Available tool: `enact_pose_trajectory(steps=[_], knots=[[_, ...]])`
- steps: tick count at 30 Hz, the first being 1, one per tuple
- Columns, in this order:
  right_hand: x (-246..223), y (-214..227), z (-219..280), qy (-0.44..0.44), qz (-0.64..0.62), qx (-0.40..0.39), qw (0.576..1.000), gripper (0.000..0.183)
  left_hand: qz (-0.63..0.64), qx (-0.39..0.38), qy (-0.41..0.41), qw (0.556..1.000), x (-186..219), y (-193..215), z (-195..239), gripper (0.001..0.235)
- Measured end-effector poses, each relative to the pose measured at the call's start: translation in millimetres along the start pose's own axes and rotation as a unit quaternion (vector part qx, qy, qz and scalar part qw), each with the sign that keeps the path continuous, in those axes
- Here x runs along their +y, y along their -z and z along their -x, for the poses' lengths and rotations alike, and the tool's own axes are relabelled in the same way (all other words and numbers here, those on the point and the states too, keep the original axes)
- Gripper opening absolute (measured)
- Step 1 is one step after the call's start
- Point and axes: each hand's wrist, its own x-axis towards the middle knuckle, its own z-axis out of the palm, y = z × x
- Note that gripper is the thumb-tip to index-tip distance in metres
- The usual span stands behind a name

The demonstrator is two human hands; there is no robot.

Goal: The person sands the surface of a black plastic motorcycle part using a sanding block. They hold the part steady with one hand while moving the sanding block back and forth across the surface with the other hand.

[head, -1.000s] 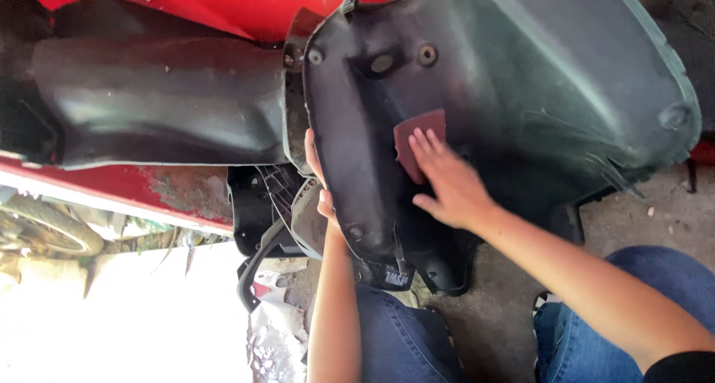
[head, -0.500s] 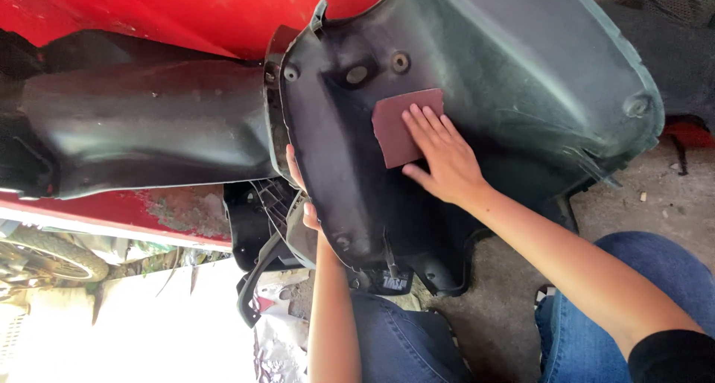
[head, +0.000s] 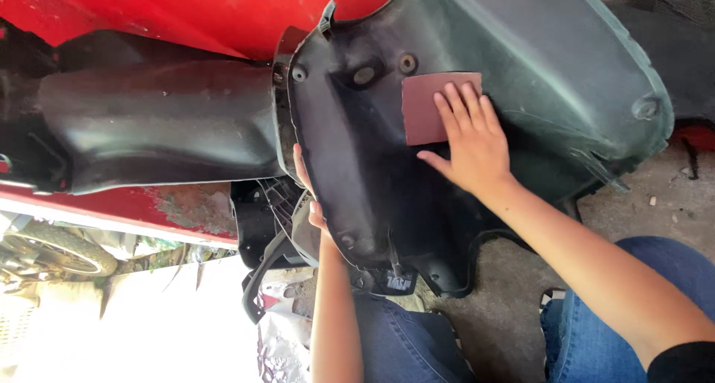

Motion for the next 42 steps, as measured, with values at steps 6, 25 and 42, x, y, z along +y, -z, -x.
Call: enact_pose_trajectory(steps=[6,25,42], knots=[[-33.3,-29.0,32.5,0.068,-0.234,-0.030,0.969,0.101,0.100,-0.074,-0.111,0.986,-39.9,17.5,-26.5,0.103],[-1.6,-13.2,-0.7,0.015,-0.035,0.024,0.999,0.078,0.064,-0.044,-0.059,0.995,-11.0,6.7,-11.2,0.106],[0.7,-10.2,2.4,0.146,0.095,0.064,0.983,0.053,0.063,-0.071,-0.011,0.995,-3.9,9.3,-14.9,0.110]])
